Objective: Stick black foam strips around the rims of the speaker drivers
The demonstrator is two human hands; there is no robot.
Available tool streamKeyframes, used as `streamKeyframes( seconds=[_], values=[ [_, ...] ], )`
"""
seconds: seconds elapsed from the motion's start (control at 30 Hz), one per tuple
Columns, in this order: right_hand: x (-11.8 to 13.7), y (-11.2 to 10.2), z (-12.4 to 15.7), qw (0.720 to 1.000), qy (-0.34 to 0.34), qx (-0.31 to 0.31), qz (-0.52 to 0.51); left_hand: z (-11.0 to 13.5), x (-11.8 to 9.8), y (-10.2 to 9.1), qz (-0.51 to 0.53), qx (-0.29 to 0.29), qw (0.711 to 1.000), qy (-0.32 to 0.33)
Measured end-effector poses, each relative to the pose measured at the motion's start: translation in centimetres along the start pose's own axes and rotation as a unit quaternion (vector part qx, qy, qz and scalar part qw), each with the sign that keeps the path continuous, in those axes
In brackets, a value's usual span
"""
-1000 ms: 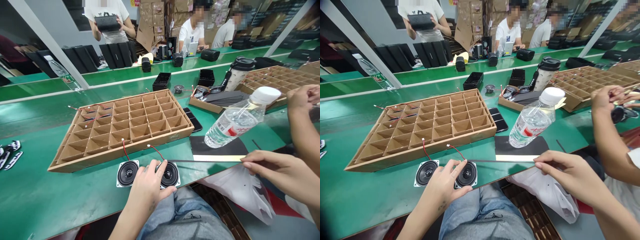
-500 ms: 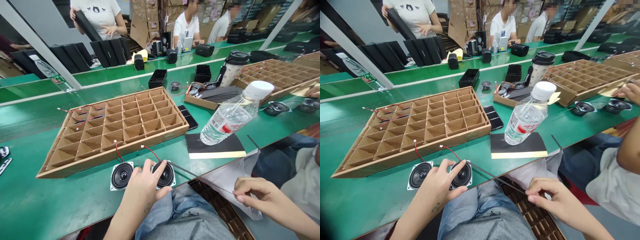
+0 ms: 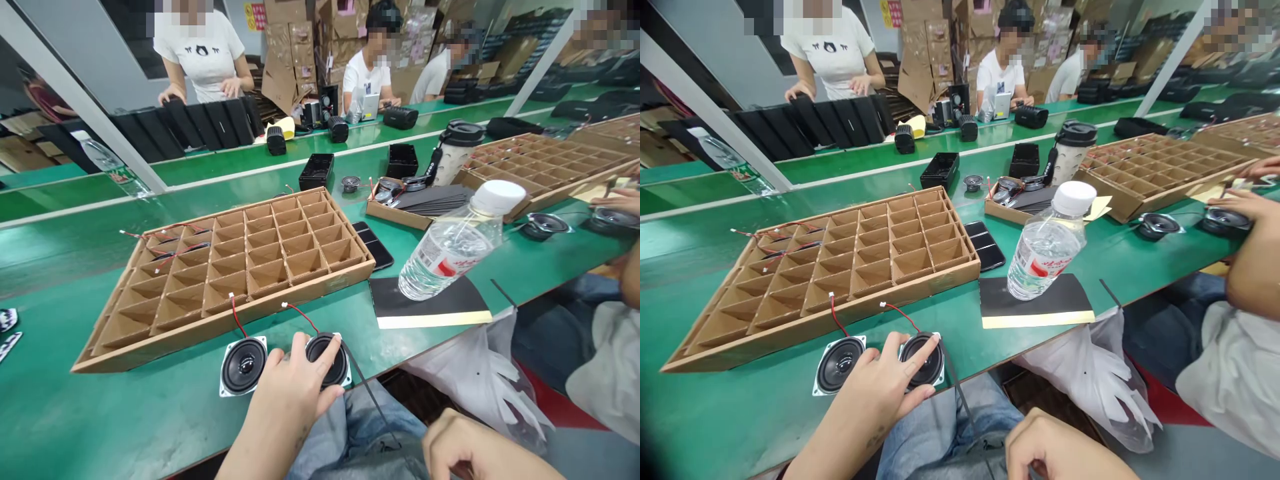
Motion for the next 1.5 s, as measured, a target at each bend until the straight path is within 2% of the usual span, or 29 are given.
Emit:
streamKeyframes(
  seconds=[0.2, 0.33, 0.43, 0.53, 0.6, 0.67, 0.77, 0.83, 0.97, 1.1, 1.27, 1.5],
  values=[
    [2.1, 1.7, -1.0, 0.991, -0.049, 0.089, -0.087, 0.4, -0.3, 0.3, -0.018, 0.02, 1.0, 0.008],
    [3.9, 0.5, -0.9, 0.991, -0.069, 0.091, -0.064, 0.2, -0.8, -0.2, -0.041, 0.027, 0.999, -0.003],
    [5.3, -2.9, -1.0, 0.996, -0.078, 0.037, 0.005, -0.5, -0.6, -0.7, -0.058, 0.054, 0.996, -0.045],
    [6.8, -7.9, -1.3, 0.989, -0.096, -0.067, 0.093, -1.5, 0.5, -0.9, -0.044, 0.112, 0.99, -0.073],
    [7.7, -10.9, -1.4, 0.972, -0.113, -0.143, 0.15, -2.1, 1.5, -1.4, -0.023, 0.133, 0.989, -0.058],
    [8.4, -12.6, -1.5, 0.954, -0.126, -0.194, 0.193, -2.6, 2.1, -2.1, 0.012, 0.118, 0.993, -0.004],
    [9.2, -13.2, -1.7, 0.94, -0.139, -0.216, 0.225, -2.7, 2.1, -2.9, 0.093, 0.069, 0.987, 0.112],
    [9.9, -13.2, -1.8, 0.932, -0.153, -0.226, 0.238, -2.4, 2.2, -2.3, 0.148, 0.061, 0.975, 0.153],
    [12.0, -13.4, -2.2, 0.911, -0.197, -0.256, 0.256, -1.8, 2.3, -0.2, 0.209, 0.083, 0.962, 0.155],
    [13.6, -13.8, -2.9, 0.895, -0.25, -0.285, 0.236, -1.3, 2.1, 0.2, 0.222, 0.086, 0.962, 0.135],
    [12.0, -14.2, -3.2, 0.906, -0.228, -0.317, 0.161, -0.6, 2.1, 0.8, 0.196, 0.094, 0.973, 0.073],
    [5.5, -13.7, -1.5, 0.938, -0.135, -0.319, 0.033, 0.1, 1.8, 2.5, 0.22, 0.09, 0.969, 0.062]
  ],
)
Point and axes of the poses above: each hand's wrist, its own z-axis away from the middle knuckle, its own y-axis out of the palm, x = y × z, the point moved 9 cm from there along -z, towards the middle knuckle, and after that the axes turned 8 degrees about -z, right-handed, at the moved point
